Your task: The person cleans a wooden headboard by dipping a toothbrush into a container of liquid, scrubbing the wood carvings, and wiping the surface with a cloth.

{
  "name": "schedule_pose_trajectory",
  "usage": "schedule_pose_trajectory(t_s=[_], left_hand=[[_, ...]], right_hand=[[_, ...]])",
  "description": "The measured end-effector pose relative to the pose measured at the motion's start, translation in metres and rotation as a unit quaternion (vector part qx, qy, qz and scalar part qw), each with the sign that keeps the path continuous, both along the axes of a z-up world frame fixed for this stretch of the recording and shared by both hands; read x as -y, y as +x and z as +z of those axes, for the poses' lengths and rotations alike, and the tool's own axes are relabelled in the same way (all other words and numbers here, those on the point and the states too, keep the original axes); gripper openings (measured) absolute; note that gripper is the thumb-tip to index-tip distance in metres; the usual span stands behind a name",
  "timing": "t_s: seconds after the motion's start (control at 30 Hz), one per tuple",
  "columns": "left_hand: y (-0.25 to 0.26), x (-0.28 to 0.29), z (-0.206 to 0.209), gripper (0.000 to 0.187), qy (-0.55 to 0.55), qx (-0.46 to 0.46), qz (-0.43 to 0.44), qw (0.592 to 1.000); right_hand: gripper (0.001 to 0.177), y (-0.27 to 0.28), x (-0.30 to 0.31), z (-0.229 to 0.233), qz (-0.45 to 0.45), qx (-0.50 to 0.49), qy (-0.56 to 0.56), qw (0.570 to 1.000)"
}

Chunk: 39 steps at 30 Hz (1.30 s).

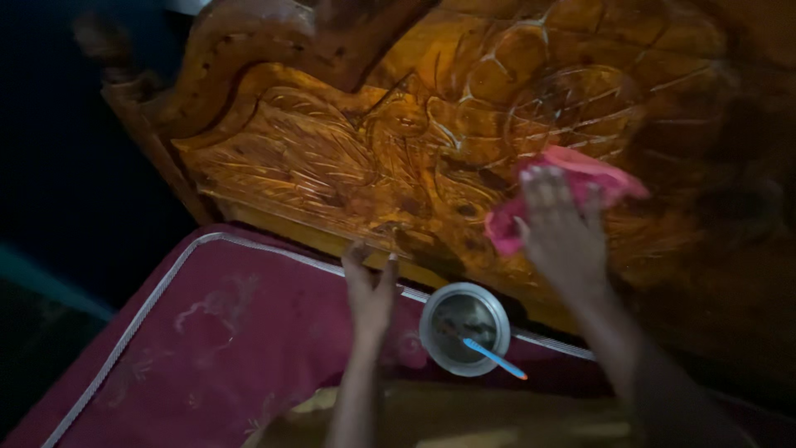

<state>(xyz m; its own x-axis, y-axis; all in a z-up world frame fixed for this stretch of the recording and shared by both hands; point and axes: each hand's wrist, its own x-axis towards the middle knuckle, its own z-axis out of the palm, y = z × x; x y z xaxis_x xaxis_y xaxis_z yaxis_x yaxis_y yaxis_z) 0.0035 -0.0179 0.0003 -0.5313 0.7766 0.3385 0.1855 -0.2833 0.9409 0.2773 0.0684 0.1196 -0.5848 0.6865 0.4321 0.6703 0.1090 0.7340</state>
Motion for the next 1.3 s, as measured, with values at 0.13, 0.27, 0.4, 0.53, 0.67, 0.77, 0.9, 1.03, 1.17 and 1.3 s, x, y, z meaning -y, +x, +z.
schedule_pose_trajectory(t_s=[0.13,0.27,0.4,0.53,0.67,0.77,0.9,1.03,1.17,1.3], left_hand=[[0.005,0.004,0.02,0.063,-0.017,-0.01,0.014,1.0],[0.004,0.008,0.047,0.069,-0.107,0.19,-0.044,0.975],[0.004,-0.002,0.034,0.064,-0.047,0.077,0.002,0.996],[0.008,-0.008,0.015,0.063,0.005,0.015,0.033,0.999],[0.004,0.002,0.026,0.064,-0.013,0.05,0.028,0.998],[0.002,0.008,0.043,0.063,-0.038,0.082,0.025,0.996],[0.002,0.02,0.054,0.067,-0.103,0.153,-0.019,0.983],[-0.002,0.026,0.053,0.063,0.012,-0.005,0.048,0.999],[0.0,0.023,0.056,0.065,-0.027,0.09,0.016,0.995],[0.005,0.018,0.055,0.064,-0.037,0.09,0.003,0.995]], right_hand=[[0.089,0.01,0.003,0.008,-0.006,-0.211,-0.017,0.977],[0.095,-0.012,-0.019,0.047,0.092,-0.454,-0.011,0.886],[0.101,-0.05,-0.053,0.085,0.119,-0.373,0.066,0.918],[0.105,-0.085,-0.081,0.1,0.21,-0.243,0.125,0.939],[0.076,-0.084,-0.083,0.089,0.294,-0.12,0.049,0.947],[0.053,-0.085,-0.075,0.074,0.259,0.037,0.062,0.963],[0.058,-0.091,-0.042,0.049,0.272,0.073,0.023,0.959],[0.064,-0.103,-0.021,0.041,0.215,0.024,-0.009,0.976],[0.072,-0.125,-0.013,0.035,0.283,-0.106,-0.058,0.952],[0.068,-0.161,-0.027,0.037,0.321,-0.158,-0.049,0.932]])
